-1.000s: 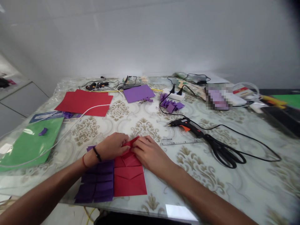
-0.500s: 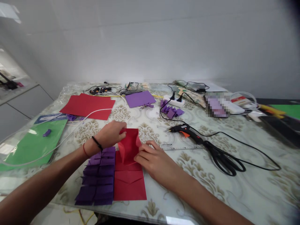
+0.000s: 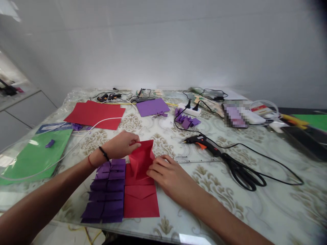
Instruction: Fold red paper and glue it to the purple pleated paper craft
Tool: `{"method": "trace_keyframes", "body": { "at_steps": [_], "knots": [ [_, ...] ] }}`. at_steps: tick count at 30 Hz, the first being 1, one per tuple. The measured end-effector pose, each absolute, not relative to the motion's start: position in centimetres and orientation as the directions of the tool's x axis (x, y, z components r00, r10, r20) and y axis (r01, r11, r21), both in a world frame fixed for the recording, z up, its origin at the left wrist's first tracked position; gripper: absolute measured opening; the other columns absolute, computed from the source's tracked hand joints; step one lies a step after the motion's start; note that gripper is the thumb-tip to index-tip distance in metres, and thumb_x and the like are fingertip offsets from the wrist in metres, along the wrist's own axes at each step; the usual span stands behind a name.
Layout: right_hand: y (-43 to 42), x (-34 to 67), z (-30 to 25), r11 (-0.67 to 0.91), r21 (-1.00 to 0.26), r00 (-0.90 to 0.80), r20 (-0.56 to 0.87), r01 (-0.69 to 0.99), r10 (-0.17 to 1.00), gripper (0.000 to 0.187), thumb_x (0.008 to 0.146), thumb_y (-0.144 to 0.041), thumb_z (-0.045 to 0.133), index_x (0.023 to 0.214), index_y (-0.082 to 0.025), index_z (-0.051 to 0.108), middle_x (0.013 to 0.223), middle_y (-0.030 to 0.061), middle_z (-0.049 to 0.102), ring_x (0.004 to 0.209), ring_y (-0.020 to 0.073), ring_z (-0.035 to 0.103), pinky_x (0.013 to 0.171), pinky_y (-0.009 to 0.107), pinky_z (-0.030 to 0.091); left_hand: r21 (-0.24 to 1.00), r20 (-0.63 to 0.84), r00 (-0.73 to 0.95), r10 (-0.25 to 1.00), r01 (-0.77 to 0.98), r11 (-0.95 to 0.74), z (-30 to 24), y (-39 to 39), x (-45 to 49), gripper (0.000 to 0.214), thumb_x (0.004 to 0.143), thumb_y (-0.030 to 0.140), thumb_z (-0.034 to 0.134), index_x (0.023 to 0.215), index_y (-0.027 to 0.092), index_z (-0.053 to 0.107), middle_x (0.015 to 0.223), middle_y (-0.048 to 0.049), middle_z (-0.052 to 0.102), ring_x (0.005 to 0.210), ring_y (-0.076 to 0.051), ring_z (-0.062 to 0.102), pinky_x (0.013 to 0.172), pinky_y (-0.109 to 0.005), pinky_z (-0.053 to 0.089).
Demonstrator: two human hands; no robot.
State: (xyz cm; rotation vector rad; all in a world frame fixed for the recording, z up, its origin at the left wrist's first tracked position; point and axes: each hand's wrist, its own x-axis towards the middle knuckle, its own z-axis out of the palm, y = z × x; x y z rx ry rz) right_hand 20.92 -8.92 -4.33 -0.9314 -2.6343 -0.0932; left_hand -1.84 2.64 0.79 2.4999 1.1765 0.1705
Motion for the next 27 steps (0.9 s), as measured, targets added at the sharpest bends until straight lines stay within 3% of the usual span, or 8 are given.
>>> {"method": "trace_keyframes", "body": {
  "at_steps": [5,8,10,12,16,21,24,27],
  "knots": [
    [-8.3,20.6,-4.4,0.759,-0.045,-0.672,0.435,0.649,0.600,0.013,0.101,-0.010,0.063,0.101,-0.019,0.072,0.102,0.0062,0.076,0.100,0.0242,0.060,0.086,0.040,0.042,0.494,-0.114,0.700,0.705,0.656,-0.570,0.6,2.0,-1.4,0.035,0.097,0.037,0.055,0.069,0.018,0.065,0.061,0.0007,0.061,0.060,-0.014,0.050,0.062,-0.026,0.034],
    [-7.9,20.1,-4.7,0.745,-0.011,-0.663,0.447,0.667,0.600,0.015,0.103,-0.010,0.059,0.098,-0.018,0.071,0.098,0.0066,0.074,0.096,0.0242,0.058,0.083,0.039,0.041,0.566,-0.152,0.708,0.689,0.634,-0.527,0.0,1.9,-1.6,0.023,0.096,0.032,0.055,0.094,0.018,0.072,0.064,0.0021,0.065,0.061,-0.014,0.055,0.062,-0.024,0.038],
    [-7.6,19.8,-5.1,0.739,0.022,-0.674,0.429,0.673,0.601,0.016,0.102,-0.009,0.057,0.097,-0.018,0.069,0.096,0.0075,0.072,0.094,0.0249,0.058,0.082,0.039,0.041,0.613,-0.178,0.713,0.678,0.619,-0.490,-0.5,1.8,-1.8,0.029,0.096,0.028,0.054,0.118,0.018,0.069,0.070,0.0024,0.070,0.062,-0.015,0.060,0.064,-0.024,0.042],
    [-7.3,19.5,-5.5,0.741,0.042,-0.689,0.406,0.670,0.600,0.016,0.102,-0.009,0.056,0.098,-0.017,0.069,0.096,0.0083,0.071,0.093,0.0258,0.058,0.080,0.039,0.042,0.649,-0.192,0.716,0.672,0.605,-0.460,-1.0,1.7,-2.0,0.035,0.095,0.025,0.053,0.127,0.019,0.066,0.077,0.0008,0.075,0.068,-0.016,0.066,0.068,-0.024,0.047],
    [-6.6,19.5,-6.5,0.757,0.040,-0.715,0.364,0.652,0.597,0.014,0.100,-0.008,0.057,0.098,-0.016,0.069,0.095,0.0087,0.069,0.093,0.0262,0.059,0.078,0.039,0.045,0.693,-0.181,0.715,0.675,0.580,-0.429,-2.0,1.4,-2.2,0.035,0.091,0.019,0.055,0.124,0.020,0.066,0.090,-0.0023,0.078,0.081,-0.018,0.072,0.077,-0.027,0.053],
    [-6.8,19.7,-7.2,0.768,-0.010,-0.730,0.303,0.640,0.613,0.007,0.096,-0.016,0.068,0.104,-0.016,0.068,0.101,0.0088,0.070,0.099,0.0266,0.062,0.082,0.039,0.051,0.725,-0.155,0.708,0.689,0.555,-0.408,-3.2,1.1,-2.2,0.039,0.088,0.015,0.058,0.126,0.020,0.057,0.103,-0.0039,0.076,0.073,-0.015,0.072,0.070,-0.026,0.053],
    [-7.7,19.9,-7.2,0.774,-0.054,-0.735,0.279,0.630,0.618,0.017,0.099,-0.028,0.069,0.111,-0.016,0.068,0.106,0.0087,0.071,0.100,0.0265,0.063,0.085,0.040,0.053,0.726,-0.136,0.709,0.692,0.546,-0.417,-3.7,0.9,-2.3,0.029,0.089,0.015,0.059,0.117,0.021,0.057,0.098,-0.0024,0.074,0.071,-0.015,0.072,0.067,-0.025,0.053],
    [-8.9,20.1,-6.9,0.777,-0.130,-0.734,0.265,0.616,0.626,0.029,0.106,-0.035,0.060,0.125,-0.016,0.068,0.116,0.0104,0.072,0.105,0.0280,0.064,0.090,0.043,0.055,0.715,-0.108,0.736,0.668,0.524,-0.462,-3.6,0.7,-2.5,0.029,0.090,0.013,0.058,0.118,0.022,0.056,0.097,-0.0015,0.074,0.076,-0.016,0.071,0.073,-0.028,0.055]
  ]
}}
